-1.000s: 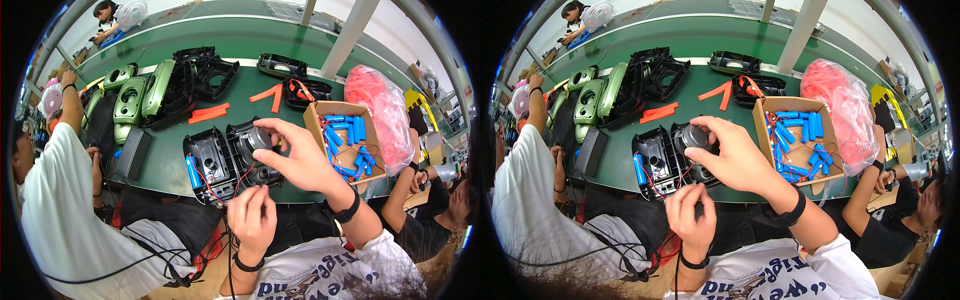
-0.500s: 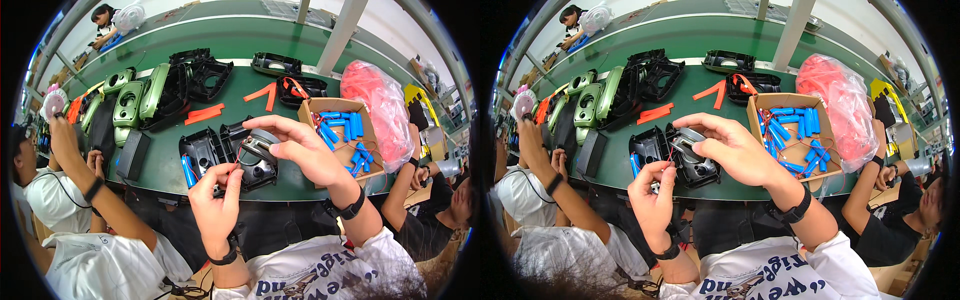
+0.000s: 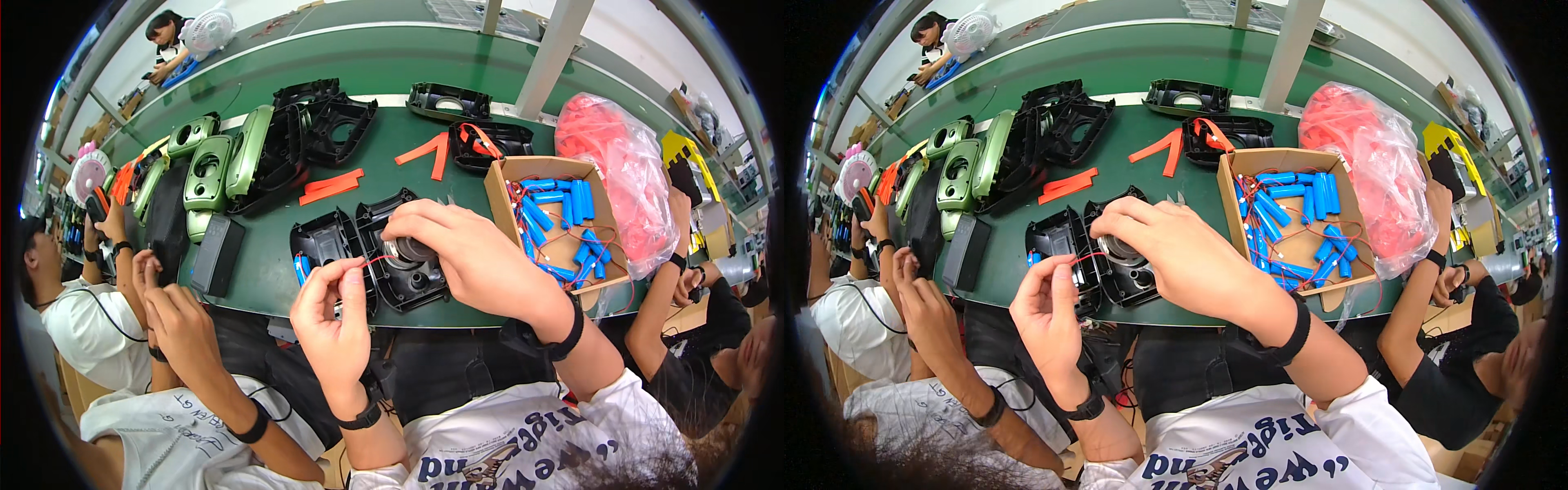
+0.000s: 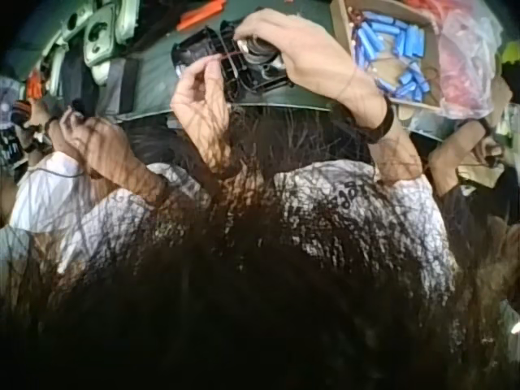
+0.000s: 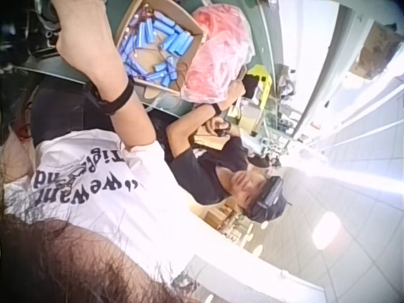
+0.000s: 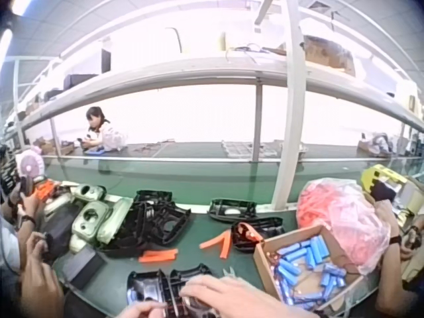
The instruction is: Assembling electronic components, including batteries, speakers, and circuit boards into a plastic housing.
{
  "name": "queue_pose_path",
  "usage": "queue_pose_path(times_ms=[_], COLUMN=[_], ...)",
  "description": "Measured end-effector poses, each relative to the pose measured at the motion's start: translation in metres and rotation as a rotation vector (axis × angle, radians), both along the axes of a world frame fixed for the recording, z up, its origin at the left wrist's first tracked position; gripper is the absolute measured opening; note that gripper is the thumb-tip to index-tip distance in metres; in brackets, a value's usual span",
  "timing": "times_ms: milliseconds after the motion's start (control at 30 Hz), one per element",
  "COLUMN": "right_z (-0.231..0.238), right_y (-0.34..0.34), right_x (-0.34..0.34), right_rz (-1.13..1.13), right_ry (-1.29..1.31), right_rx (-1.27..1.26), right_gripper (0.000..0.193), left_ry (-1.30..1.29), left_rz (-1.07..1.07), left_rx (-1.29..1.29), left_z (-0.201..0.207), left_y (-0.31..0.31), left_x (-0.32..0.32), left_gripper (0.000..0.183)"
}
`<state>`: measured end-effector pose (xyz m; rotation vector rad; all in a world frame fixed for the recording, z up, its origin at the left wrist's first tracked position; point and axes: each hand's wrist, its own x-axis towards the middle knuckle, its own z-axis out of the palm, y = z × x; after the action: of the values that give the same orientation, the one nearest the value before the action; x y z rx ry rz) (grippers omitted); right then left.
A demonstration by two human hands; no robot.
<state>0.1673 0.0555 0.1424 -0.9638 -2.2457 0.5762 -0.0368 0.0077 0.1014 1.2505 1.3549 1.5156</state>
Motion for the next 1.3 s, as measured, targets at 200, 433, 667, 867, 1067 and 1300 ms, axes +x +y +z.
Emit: queue_pose_path(times_ms=[200, 433, 667, 867, 1067, 1300], right_z=[0.004, -0.003, -0.001, -0.008, -0.014, -0.023], right_y=[-0.003, -0.004, -0.007, -0.001, 0.005, 0.005], right_x=[-0.006, -0.009, -0.011, -0.012, -0.016, -0.017], right_rz=[-0.205, -0.14, -0.21, -0.184, -0.185, -0.307], right_ry=[-0.302, 0.108, 0.214, 0.117, 0.14, -0.069], right_rx=[-0.122, -0.173, -0.229, -0.041, -0.124, -0.063], right_gripper=[0.052, 0.023, 0.04, 0.05, 0.048, 0.047], left_ry=[0.137, 0.159, 0.288, 0.393, 0.604, 0.612], left_rz=[-0.014, 0.017, 0.006, 0.06, 0.085, 0.111], left_rx=[0.101, 0.154, 0.21, 0.218, 0.317, 0.31], left_z=[-0.011, -0.015, -0.019, -0.023, -0.032, -0.034], left_y=[-0.005, -0.015, -0.031, -0.037, -0.041, -0.043], left_x=[0.019, 0.024, 0.033, 0.042, 0.047, 0.047], left_gripper=[0.012, 0.014, 0.02, 0.028, 0.032, 0.026])
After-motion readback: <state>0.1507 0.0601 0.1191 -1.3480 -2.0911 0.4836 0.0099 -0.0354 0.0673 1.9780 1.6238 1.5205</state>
